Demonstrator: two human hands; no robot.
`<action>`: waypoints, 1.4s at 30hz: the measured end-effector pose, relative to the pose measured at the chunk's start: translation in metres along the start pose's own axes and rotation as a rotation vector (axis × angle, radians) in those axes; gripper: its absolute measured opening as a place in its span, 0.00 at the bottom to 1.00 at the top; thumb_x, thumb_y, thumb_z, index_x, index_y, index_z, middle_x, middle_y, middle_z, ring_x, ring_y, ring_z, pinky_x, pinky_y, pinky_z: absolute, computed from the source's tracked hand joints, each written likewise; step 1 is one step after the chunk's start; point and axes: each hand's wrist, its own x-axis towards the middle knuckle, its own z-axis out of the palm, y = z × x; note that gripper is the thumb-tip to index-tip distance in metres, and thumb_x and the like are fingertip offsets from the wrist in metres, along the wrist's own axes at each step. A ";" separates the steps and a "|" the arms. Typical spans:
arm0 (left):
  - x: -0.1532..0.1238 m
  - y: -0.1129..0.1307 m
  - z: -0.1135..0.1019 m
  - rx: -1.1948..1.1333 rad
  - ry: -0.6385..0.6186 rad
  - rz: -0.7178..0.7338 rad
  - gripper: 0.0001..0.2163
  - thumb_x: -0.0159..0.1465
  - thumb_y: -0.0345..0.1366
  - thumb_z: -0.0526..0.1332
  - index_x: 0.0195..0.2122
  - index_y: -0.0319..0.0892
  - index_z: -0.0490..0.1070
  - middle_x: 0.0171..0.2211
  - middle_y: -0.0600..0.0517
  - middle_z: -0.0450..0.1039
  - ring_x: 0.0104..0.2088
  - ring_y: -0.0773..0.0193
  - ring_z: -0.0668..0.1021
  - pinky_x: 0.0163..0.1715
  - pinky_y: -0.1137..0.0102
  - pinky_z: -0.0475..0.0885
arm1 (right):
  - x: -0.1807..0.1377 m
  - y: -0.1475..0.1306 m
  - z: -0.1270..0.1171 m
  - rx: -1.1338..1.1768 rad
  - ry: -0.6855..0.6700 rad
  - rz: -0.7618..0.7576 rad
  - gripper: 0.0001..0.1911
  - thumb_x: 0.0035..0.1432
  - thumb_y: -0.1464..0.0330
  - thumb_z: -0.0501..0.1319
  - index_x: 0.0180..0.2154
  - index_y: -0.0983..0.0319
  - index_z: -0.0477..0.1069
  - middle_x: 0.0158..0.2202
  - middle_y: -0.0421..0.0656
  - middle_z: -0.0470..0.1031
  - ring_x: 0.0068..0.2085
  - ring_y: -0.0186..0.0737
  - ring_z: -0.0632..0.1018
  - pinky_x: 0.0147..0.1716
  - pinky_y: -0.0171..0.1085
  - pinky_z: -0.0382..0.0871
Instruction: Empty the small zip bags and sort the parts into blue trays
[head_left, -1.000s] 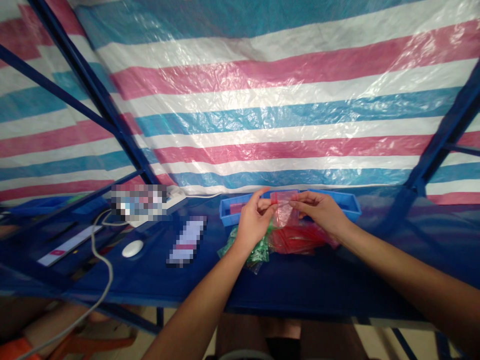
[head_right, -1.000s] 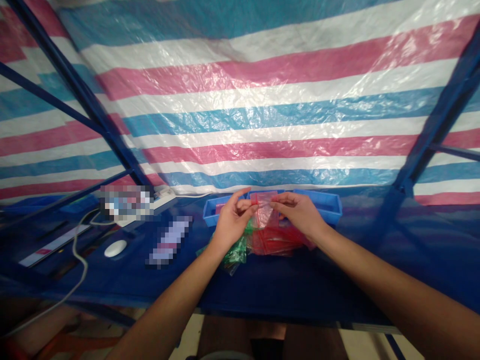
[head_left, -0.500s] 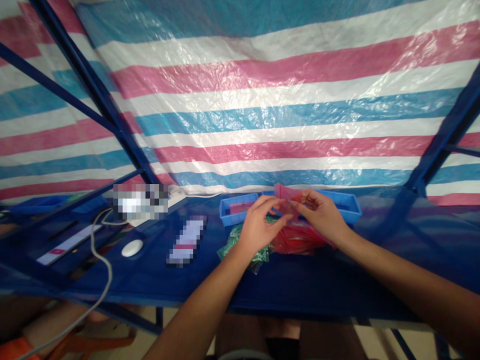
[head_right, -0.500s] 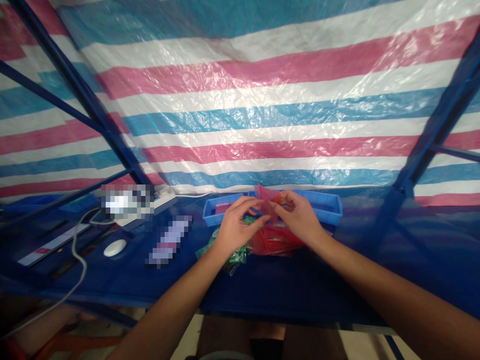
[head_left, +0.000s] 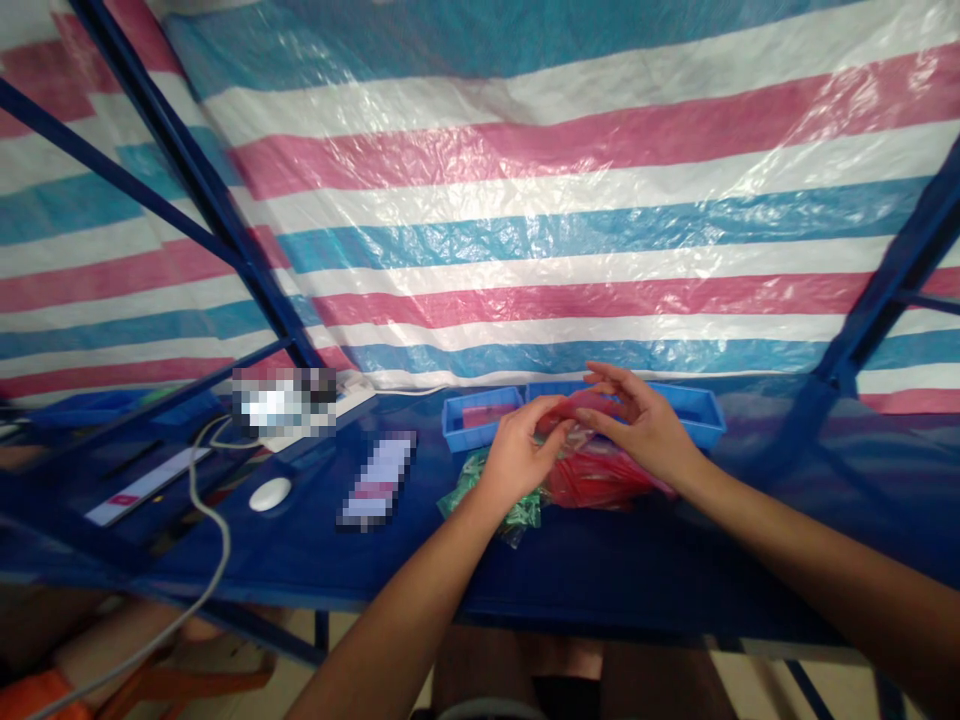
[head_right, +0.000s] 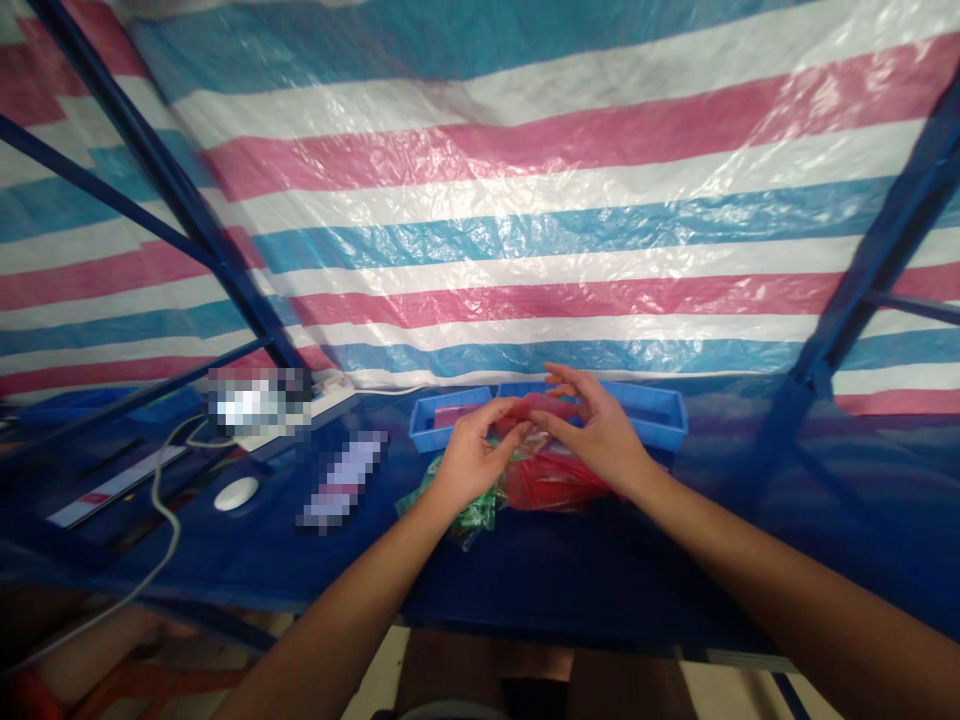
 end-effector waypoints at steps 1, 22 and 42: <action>-0.001 0.001 0.001 -0.019 -0.015 -0.014 0.15 0.71 0.37 0.65 0.57 0.45 0.74 0.48 0.46 0.83 0.45 0.57 0.84 0.43 0.66 0.77 | 0.000 -0.001 -0.001 0.015 -0.042 0.036 0.27 0.56 0.55 0.76 0.55 0.54 0.79 0.52 0.46 0.83 0.52 0.51 0.82 0.53 0.48 0.79; 0.015 -0.046 -0.069 0.365 0.406 -0.225 0.19 0.67 0.33 0.63 0.59 0.44 0.68 0.54 0.46 0.76 0.36 0.63 0.79 0.44 0.65 0.77 | 0.009 0.009 -0.009 0.177 -0.059 0.305 0.23 0.55 0.51 0.75 0.46 0.59 0.79 0.37 0.43 0.83 0.38 0.44 0.82 0.32 0.38 0.78; 0.014 -0.071 -0.074 0.728 0.020 -0.244 0.12 0.69 0.36 0.60 0.45 0.44 0.84 0.48 0.44 0.79 0.48 0.52 0.83 0.59 0.60 0.75 | -0.008 -0.005 -0.001 -0.395 -0.402 -0.082 0.16 0.66 0.54 0.67 0.48 0.55 0.81 0.42 0.45 0.84 0.42 0.48 0.82 0.45 0.47 0.77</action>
